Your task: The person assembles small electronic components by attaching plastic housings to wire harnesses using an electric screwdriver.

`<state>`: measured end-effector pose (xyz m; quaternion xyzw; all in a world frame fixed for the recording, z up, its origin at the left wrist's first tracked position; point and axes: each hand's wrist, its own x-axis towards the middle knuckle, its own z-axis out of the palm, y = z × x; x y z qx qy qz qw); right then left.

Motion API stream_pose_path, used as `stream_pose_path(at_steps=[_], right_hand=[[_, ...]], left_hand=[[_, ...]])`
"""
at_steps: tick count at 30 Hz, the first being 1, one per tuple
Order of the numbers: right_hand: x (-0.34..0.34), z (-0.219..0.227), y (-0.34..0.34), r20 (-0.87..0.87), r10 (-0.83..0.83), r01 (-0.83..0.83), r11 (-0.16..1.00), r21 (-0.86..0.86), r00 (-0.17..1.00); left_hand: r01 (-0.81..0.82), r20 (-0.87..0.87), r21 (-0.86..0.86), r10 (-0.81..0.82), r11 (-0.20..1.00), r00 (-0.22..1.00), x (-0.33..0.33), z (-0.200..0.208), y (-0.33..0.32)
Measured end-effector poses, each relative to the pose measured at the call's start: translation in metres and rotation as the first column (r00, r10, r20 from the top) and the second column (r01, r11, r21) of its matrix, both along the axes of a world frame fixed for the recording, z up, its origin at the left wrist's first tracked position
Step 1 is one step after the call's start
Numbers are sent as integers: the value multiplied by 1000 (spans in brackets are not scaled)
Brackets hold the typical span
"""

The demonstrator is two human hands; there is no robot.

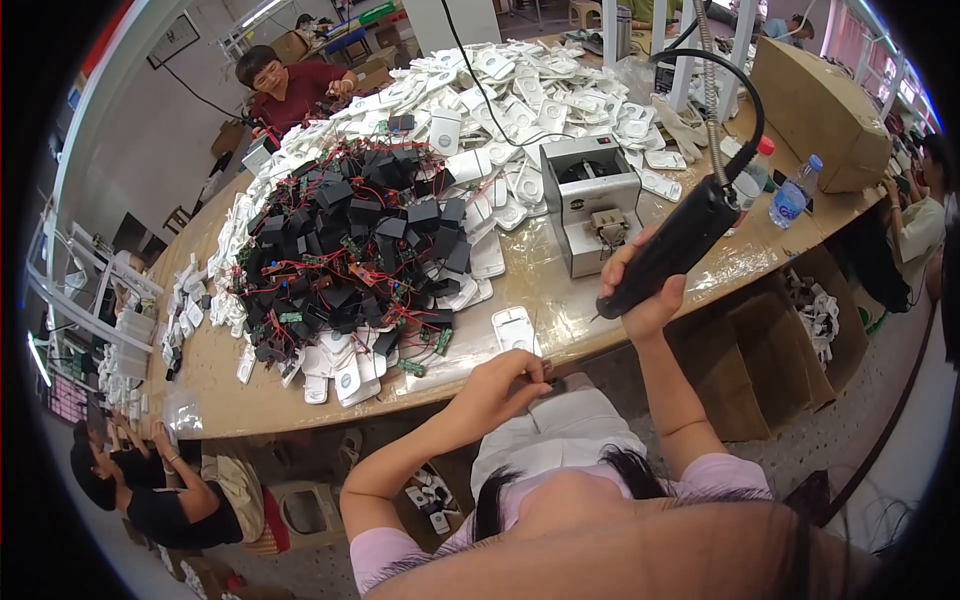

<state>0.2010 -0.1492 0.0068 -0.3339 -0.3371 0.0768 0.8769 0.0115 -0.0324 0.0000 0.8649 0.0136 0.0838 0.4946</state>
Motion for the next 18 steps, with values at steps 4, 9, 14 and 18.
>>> stream_pose_path(at_steps=[4,9,14,18], right_hand=[[-2,-1,8,9,39,-39,999,-16,999],[-4,-7,22,-18,87,-88,995,-36,996],[-10,-19,47,-39,117,-121,986,-118,992],[-12,-26,64,-27,140,-142,982,-124,990]], left_hand=[[-92,66,30,89,995,994,20,-6,16],[-174,75,35,171,984,982,36,-22,34],[-150,7,123,151,981,989,45,-30,44],[-244,23,20,243,970,970,48,-46,45]])
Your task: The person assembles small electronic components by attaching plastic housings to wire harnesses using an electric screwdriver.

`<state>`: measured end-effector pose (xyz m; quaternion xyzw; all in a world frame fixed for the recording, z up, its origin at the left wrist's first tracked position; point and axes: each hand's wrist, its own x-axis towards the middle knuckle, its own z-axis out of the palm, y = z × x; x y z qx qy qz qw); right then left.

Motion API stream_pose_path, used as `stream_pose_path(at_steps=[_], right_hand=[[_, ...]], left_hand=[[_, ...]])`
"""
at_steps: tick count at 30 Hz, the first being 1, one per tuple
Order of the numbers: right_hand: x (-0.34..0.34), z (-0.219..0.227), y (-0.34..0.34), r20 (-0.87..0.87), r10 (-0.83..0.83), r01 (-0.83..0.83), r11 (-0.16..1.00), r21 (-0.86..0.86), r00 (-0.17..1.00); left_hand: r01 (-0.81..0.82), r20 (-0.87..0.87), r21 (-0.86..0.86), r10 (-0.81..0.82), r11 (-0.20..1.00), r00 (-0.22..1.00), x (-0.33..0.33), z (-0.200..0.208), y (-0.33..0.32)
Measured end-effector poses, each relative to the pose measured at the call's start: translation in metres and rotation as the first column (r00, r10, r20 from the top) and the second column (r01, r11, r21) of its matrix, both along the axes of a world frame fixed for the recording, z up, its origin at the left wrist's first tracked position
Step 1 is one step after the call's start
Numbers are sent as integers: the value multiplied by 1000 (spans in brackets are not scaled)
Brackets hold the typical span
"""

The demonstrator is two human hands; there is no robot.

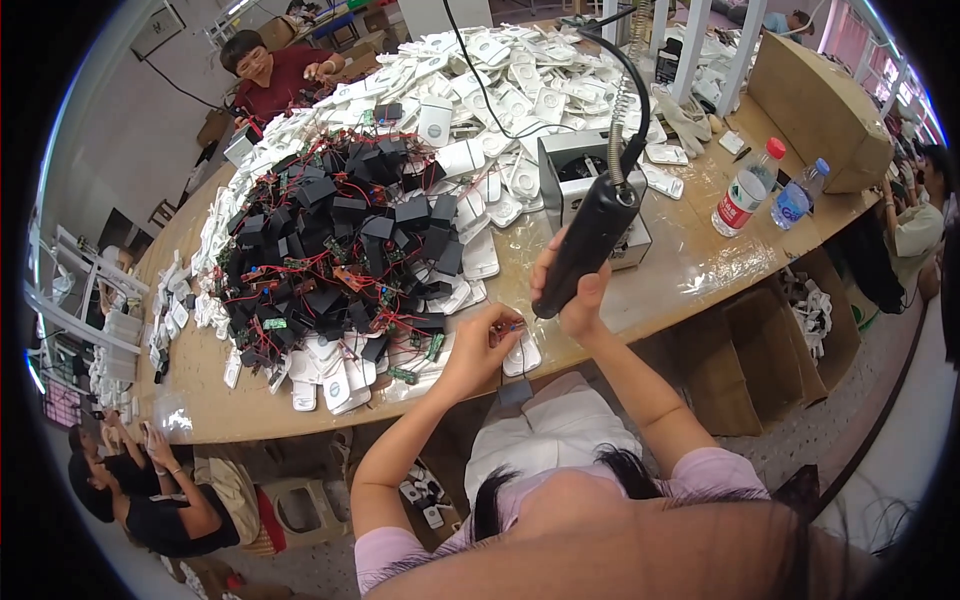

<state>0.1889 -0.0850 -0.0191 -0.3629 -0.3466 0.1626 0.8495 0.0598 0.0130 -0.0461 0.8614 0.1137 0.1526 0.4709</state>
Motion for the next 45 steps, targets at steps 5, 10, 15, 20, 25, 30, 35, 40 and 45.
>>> stream_pose_path(at_steps=[5,10,15,20,25,30,35,40,45], right_hand=[[1,-11,10,41,45,-44,999,-21,998],[-1,-10,11,36,25,-24,1000,-8,999],[1,-9,10,1,42,-42,999,19,999],[3,-13,16,45,16,-15,1000,-12,999],[8,-18,25,103,-13,15,1000,-27,995],[8,-14,23,98,-8,11,1000,-27,995],[9,-21,25,128,-6,12,999,-51,992],[11,-27,25,145,6,3,998,-61,989],[10,-25,24,146,11,0,997,-73,989]], left_hand=[[-93,31,98,90,991,995,2,-3,-7],[-211,87,86,204,974,975,6,-7,-10],[-116,79,128,107,985,991,9,-9,-5],[-97,90,96,89,991,992,9,-7,-6],[-132,-5,-19,132,991,991,9,-8,-6],[-95,92,34,92,995,992,9,-8,-7],[-102,88,22,100,995,991,10,-7,-8],[-101,77,10,100,995,992,11,-8,-7],[-92,65,-8,92,996,994,9,-5,-6]])
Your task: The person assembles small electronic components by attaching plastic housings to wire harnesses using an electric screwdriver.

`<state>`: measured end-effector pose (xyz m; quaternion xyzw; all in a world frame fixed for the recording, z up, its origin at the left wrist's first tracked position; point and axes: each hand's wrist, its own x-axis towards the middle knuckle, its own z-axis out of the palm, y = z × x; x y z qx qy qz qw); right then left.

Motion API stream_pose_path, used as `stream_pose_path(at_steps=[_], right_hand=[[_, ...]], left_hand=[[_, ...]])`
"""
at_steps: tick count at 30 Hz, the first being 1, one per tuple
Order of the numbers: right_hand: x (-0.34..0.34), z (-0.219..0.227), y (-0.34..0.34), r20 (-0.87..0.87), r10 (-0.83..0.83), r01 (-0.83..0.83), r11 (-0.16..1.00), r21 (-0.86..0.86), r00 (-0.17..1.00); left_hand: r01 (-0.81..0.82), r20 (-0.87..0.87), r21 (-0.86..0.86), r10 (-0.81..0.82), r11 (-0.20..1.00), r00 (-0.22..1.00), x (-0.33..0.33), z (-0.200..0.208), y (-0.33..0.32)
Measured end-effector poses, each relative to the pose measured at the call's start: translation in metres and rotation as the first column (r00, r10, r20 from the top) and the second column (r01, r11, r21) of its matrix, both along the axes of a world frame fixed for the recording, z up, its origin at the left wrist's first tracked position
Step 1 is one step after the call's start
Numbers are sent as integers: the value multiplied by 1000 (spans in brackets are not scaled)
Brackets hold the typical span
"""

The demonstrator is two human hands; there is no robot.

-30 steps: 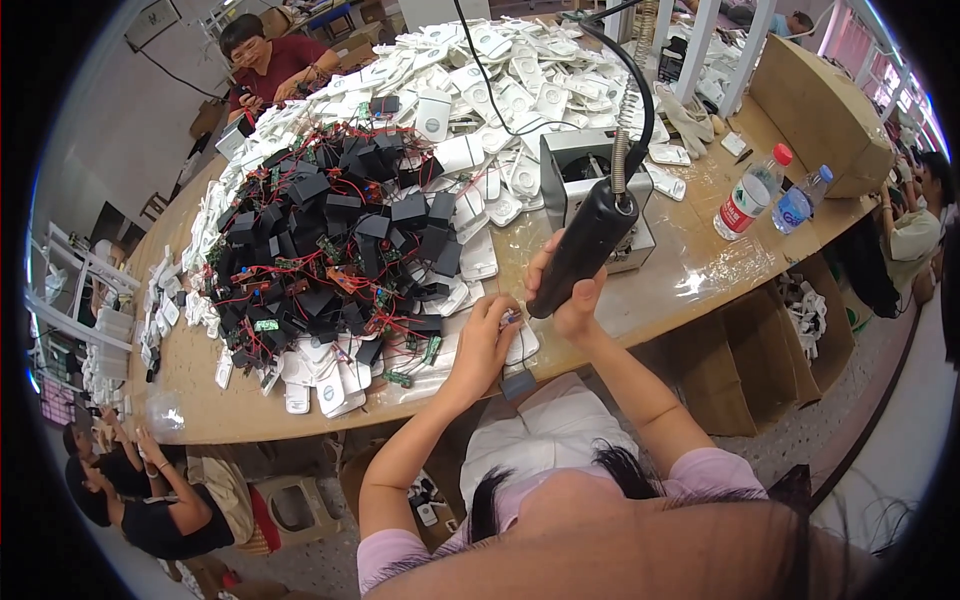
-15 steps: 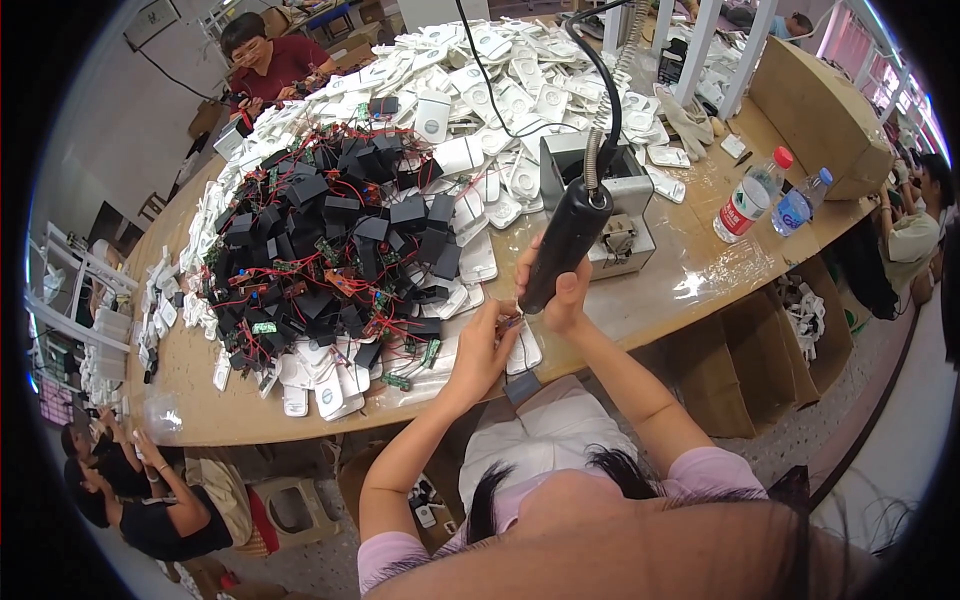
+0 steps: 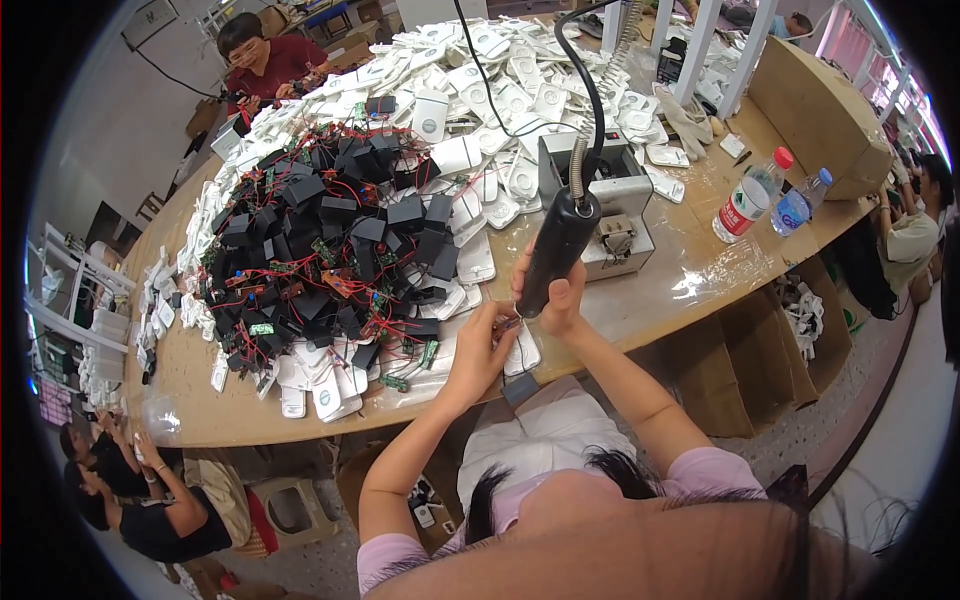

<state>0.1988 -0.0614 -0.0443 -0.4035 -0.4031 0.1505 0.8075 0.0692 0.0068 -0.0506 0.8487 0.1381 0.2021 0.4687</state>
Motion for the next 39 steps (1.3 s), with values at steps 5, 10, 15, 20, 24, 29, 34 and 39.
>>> stream_pose_path(at_steps=[5,10,15,20,24,29,34,39], right_hand=[[-3,0,0,-21,7,-7,1000,-13,1000],[-4,-2,1,2,5,-5,1000,-8,1000],[-6,-11,1,24,28,-27,998,-54,999],[-7,-13,3,12,49,-50,999,21,999],[0,-16,0,-23,156,-155,987,29,988],[3,-27,1,-44,159,-160,987,-5,986],[4,-21,-1,-65,158,-153,985,78,985],[3,-9,-3,-148,113,-95,988,122,982]], left_hand=[[-1,-5,14,2,1000,1000,0,1,-1],[-22,6,37,22,999,1000,1,0,-3],[-40,31,12,40,999,999,2,-4,-6],[-72,20,75,71,995,997,-1,-8,-7],[-126,-72,182,141,975,987,-4,4,-9],[-125,-12,545,156,829,988,-10,7,-6],[-135,-13,516,165,846,986,-9,2,-4],[-198,76,503,185,841,980,-8,0,-2]])
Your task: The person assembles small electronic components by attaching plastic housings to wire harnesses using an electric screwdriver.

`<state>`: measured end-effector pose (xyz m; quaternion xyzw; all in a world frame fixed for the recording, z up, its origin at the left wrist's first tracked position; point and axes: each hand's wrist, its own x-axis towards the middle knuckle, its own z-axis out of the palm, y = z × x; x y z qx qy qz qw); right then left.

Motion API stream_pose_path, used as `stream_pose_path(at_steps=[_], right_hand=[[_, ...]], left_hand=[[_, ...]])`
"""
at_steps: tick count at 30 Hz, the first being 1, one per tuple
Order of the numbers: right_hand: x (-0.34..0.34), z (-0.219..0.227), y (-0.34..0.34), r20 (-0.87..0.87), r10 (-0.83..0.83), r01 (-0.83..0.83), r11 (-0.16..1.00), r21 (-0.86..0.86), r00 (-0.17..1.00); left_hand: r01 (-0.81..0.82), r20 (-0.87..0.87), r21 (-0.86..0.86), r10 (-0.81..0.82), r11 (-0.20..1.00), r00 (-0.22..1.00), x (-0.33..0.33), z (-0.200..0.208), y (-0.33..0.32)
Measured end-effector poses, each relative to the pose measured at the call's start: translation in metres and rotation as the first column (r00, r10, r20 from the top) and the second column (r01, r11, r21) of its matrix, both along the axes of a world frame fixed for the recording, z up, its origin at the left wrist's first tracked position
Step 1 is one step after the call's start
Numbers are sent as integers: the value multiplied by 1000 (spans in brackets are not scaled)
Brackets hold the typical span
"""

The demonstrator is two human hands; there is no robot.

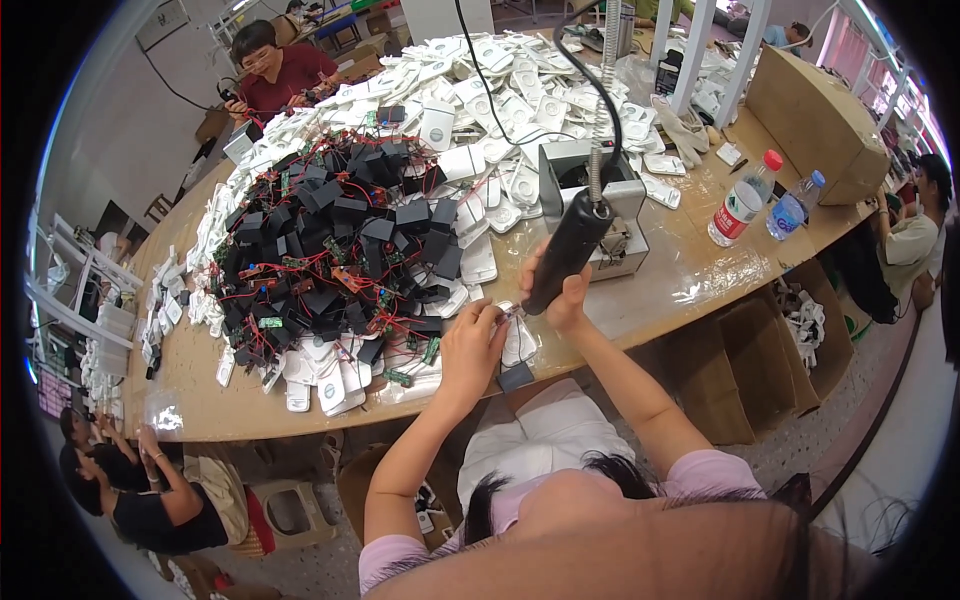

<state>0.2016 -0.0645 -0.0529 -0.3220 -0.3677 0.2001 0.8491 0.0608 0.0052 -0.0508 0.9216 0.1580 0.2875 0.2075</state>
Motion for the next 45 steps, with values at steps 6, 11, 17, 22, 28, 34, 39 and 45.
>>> stream_pose_path(at_steps=[6,11,17,22,28,34,39,45], right_hand=[[1,16,4,12,-45,45,999,17,999],[3,14,13,57,-25,27,999,-24,998],[3,12,16,77,-21,24,999,-41,997],[3,15,16,77,-18,21,999,-36,997],[2,10,19,73,-20,23,999,-40,997],[3,8,20,80,-10,12,1000,-26,997],[4,4,23,94,-27,29,999,-26,995],[3,6,25,97,-34,37,999,-26,995]], left_hand=[[-77,-106,-70,69,995,992,-2,4,-1],[-89,-60,-13,88,996,994,-2,-2,-2],[-126,-46,-25,125,992,991,-1,-2,-2],[-148,-56,-15,147,989,988,-1,2,-1],[-143,-81,-10,142,990,987,1,4,-2],[-138,-53,-32,136,990,989,2,-2,0],[-135,-40,-50,133,990,990,2,-4,2],[-138,-63,-51,135,989,989,1,-1,1]])
